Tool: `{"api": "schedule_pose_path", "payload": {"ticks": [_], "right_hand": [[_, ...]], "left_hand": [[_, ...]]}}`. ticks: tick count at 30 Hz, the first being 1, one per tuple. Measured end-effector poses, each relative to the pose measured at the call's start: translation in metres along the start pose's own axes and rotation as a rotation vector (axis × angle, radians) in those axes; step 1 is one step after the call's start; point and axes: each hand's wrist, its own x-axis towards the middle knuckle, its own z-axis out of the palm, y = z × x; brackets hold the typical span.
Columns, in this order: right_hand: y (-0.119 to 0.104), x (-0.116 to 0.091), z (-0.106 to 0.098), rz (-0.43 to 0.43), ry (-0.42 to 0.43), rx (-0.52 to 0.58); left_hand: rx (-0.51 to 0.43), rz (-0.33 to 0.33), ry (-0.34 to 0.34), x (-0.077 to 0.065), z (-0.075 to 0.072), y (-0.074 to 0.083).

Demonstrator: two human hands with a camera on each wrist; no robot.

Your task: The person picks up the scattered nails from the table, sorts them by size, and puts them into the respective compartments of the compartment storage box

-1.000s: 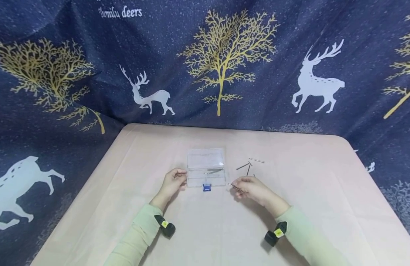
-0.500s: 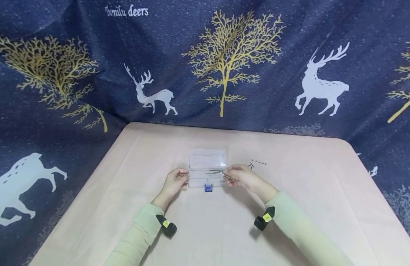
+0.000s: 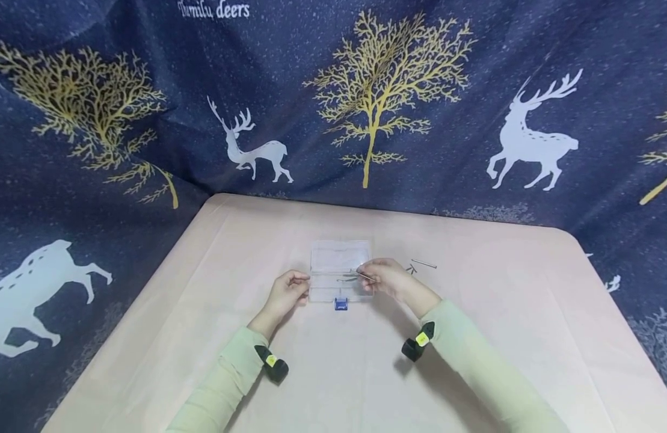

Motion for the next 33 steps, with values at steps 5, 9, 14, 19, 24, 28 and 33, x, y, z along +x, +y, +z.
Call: {"api": "schedule_pose_path", "payload": {"ticks": [5,9,14,19,24,28,33], "right_hand": [[-0.002,0.012,0.0,-0.015,0.019,0.012],[-0.005,0.021,0.001,-0.018,0.024,-0.007],[-0.008,0.031,0.0,-0.01,0.028,-0.053],[-0.011,0.036,0.001,-0.05,0.028,-0.107],[-0.007,0.042,-0.001,-0.079,-0.004,-0.108],[-0.004,0.044,0.002,-0.033,0.013,-0.143],[-0.004,0.043,0.004,0.007,0.023,-0.142]], "left_hand": [[0.01,-0.006,-0.019,-0.01,-0.001,0.019],[0.011,-0.016,-0.008,-0.008,0.0,0.016],[-0.006,-0.021,0.001,0.007,0.002,-0.006],[-0.011,-0.018,0.007,0.007,0.002,-0.004],[-0.014,-0.026,0.0,0.009,0.001,-0.003],[-0.025,-0.031,-0.009,0.005,0.0,0.001],[-0.002,-0.03,-0.021,-0.007,-0.001,0.018]]}}
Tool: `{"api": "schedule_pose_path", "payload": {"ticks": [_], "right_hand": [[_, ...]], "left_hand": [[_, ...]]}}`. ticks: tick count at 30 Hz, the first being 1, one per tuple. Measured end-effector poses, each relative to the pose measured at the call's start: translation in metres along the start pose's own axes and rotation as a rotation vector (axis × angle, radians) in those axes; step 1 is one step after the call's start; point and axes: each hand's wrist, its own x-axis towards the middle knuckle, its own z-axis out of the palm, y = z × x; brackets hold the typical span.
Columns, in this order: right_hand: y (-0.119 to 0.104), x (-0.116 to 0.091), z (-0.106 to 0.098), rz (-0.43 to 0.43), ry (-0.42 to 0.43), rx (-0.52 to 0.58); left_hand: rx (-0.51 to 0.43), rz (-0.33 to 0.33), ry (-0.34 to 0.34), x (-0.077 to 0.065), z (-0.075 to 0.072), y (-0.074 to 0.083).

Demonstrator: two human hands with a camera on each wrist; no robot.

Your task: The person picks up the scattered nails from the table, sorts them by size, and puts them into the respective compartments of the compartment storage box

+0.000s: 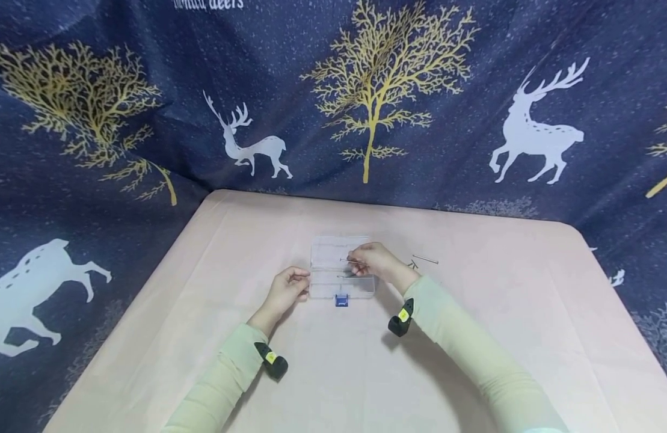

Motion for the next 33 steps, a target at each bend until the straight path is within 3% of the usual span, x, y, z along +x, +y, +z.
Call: {"api": "schedule_pose_path", "payload": {"ticks": [4,11,18,24,33], "right_hand": [[-0.002,-0.004,-0.001,0.026,0.0,-0.043],[-0.003,-0.009,-0.002,0.004,0.015,-0.104],[-0.003,-0.014,-0.007,-0.068,0.098,-0.159],[-0.008,-0.023,-0.019,-0.159,0.125,-0.301],[-0.019,-0.035,-0.05,-0.284,0.12,-0.612]], "left_hand": [[0.011,-0.001,-0.01,-0.005,0.002,0.005],[0.002,0.001,0.02,0.009,0.007,-0.018],[0.025,0.008,0.03,0.01,0.007,-0.021],[0.011,0.014,0.02,0.011,0.005,-0.02],[0.062,-0.01,0.039,0.011,0.004,-0.019]]}}
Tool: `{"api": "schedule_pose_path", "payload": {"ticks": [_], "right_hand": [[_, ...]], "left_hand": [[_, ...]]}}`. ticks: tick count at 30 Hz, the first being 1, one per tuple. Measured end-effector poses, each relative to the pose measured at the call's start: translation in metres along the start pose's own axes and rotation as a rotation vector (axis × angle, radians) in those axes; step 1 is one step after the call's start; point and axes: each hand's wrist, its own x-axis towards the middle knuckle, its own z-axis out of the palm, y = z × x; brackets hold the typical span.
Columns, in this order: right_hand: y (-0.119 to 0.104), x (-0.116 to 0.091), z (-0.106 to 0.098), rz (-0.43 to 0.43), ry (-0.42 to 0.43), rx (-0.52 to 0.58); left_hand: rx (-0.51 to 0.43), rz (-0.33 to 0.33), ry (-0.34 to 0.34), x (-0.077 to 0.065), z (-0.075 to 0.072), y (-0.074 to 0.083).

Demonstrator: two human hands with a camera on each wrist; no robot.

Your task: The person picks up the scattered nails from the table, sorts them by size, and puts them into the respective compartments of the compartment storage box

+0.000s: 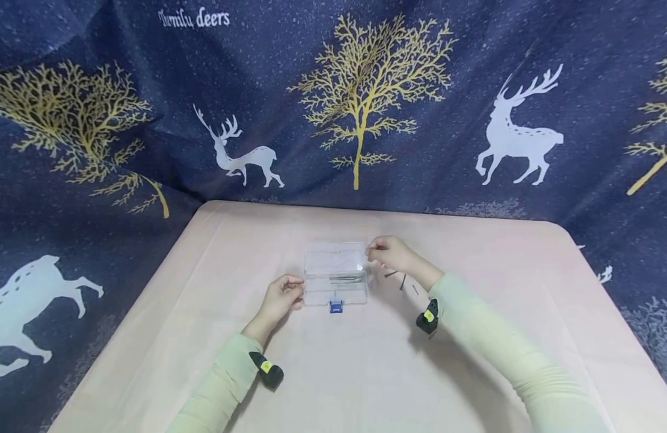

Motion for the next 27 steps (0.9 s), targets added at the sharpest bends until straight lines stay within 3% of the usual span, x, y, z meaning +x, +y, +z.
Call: {"api": "schedule_pose_path", "payload": {"ticks": [6,12,22,27], "right_hand": [[0.017,-0.006,-0.018,-0.064,0.087,-0.136],[0.038,-0.012,-0.031,-0.005,0.139,-0.243],[0.073,-0.025,-0.038,0.097,0.09,-0.46],[0.085,-0.027,-0.041,0.141,0.052,-0.501]], "left_hand": [[0.003,0.01,-0.009,-0.005,0.0,0.005],[0.009,0.003,-0.005,-0.003,0.0,-0.001],[0.013,0.009,-0.007,-0.003,0.0,-0.002],[0.018,0.005,-0.007,-0.002,-0.002,0.0]]}}
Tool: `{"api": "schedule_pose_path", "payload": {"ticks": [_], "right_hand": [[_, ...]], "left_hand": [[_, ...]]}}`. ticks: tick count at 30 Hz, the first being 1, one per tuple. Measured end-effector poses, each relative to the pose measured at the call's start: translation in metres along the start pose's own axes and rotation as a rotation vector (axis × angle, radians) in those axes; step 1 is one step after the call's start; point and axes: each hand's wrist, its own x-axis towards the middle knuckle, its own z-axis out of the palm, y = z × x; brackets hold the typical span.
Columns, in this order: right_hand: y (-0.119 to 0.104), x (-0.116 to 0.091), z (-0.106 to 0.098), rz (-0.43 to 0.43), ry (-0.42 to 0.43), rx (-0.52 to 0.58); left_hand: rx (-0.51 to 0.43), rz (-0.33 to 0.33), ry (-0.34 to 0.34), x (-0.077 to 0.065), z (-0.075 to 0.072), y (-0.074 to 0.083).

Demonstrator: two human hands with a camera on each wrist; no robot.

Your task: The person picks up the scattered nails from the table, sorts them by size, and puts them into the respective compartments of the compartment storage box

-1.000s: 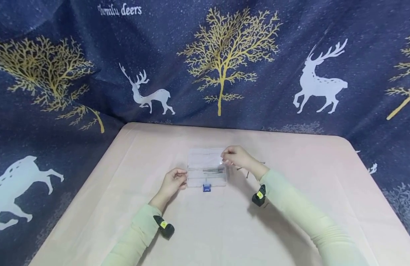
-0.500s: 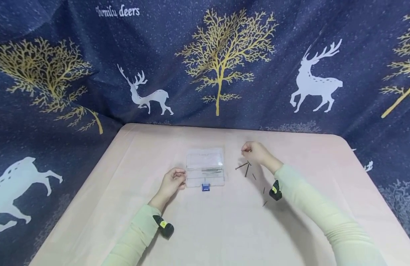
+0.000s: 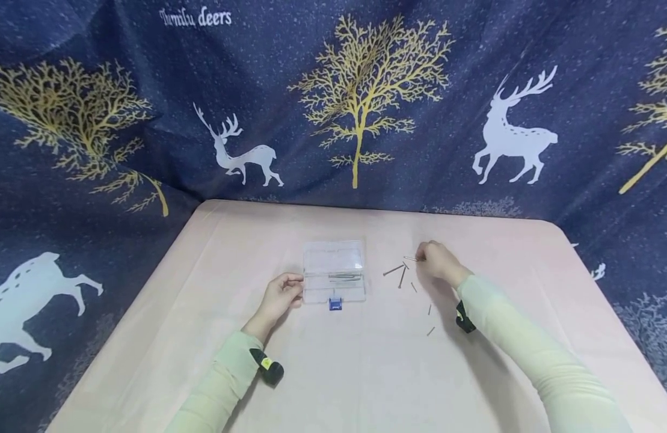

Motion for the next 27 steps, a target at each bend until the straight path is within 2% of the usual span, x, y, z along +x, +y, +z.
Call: {"api": "schedule_pose_path", "payload": {"ticks": [6,15,20,27], "right_hand": [[0.006,0.001,-0.002,-0.033,-0.012,-0.033],[0.001,0.004,-0.003,-0.019,-0.105,-0.132],[-0.002,0.002,-0.007,-0.1,-0.134,-0.205],[0.003,-0.001,-0.017,-0.2,-0.121,-0.149]], "left_hand": [[-0.018,0.014,-0.01,0.002,0.001,-0.001],[-0.018,0.024,-0.007,0.002,0.0,0.001],[-0.026,0.024,-0.013,0.003,0.0,-0.001],[-0.038,0.021,-0.008,0.002,0.001,-0.002]]}}
